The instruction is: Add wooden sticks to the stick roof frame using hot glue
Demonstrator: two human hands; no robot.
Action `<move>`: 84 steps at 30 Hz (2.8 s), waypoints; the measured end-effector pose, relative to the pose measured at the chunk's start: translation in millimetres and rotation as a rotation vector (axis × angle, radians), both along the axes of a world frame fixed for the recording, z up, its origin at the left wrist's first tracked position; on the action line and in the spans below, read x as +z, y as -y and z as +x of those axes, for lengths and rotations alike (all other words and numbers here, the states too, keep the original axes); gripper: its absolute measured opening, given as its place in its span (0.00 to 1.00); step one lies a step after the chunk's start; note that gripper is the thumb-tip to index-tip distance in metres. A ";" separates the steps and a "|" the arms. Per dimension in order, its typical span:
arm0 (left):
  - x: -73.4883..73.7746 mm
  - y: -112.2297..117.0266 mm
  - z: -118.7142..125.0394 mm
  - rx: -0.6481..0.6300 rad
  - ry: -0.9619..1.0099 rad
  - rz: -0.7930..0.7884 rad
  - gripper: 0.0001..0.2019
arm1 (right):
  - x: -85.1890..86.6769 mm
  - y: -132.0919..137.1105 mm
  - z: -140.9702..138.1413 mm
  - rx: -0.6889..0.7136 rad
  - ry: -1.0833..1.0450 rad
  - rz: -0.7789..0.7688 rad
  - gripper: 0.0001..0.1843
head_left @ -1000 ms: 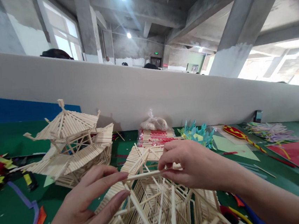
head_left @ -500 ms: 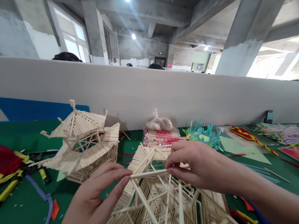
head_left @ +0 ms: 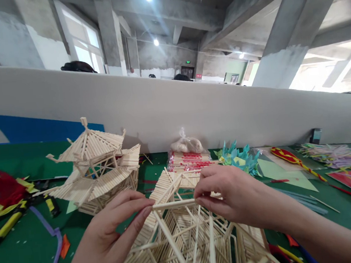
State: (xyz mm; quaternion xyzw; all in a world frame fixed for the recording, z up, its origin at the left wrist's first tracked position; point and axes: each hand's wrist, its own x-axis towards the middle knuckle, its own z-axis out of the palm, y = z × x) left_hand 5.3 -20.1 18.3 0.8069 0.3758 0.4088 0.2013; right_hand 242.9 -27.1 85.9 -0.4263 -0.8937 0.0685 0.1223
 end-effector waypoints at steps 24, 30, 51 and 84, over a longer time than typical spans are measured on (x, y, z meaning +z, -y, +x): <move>-6.6 0.4 -3.9 0.015 -0.052 0.082 0.08 | -1.3 0.1 0.7 0.009 -0.019 -0.009 0.08; -5.2 -0.7 -4.5 0.012 -0.085 0.110 0.08 | 0.3 0.7 0.9 -0.003 -0.018 -0.016 0.08; -11.3 -0.6 -6.1 0.031 -0.113 0.114 0.08 | -1.6 -2.1 3.2 0.010 -0.014 -0.016 0.08; -24.4 -0.3 -10.7 0.168 -0.097 0.036 0.10 | 2.5 -0.3 17.5 -0.010 -0.227 -0.077 0.07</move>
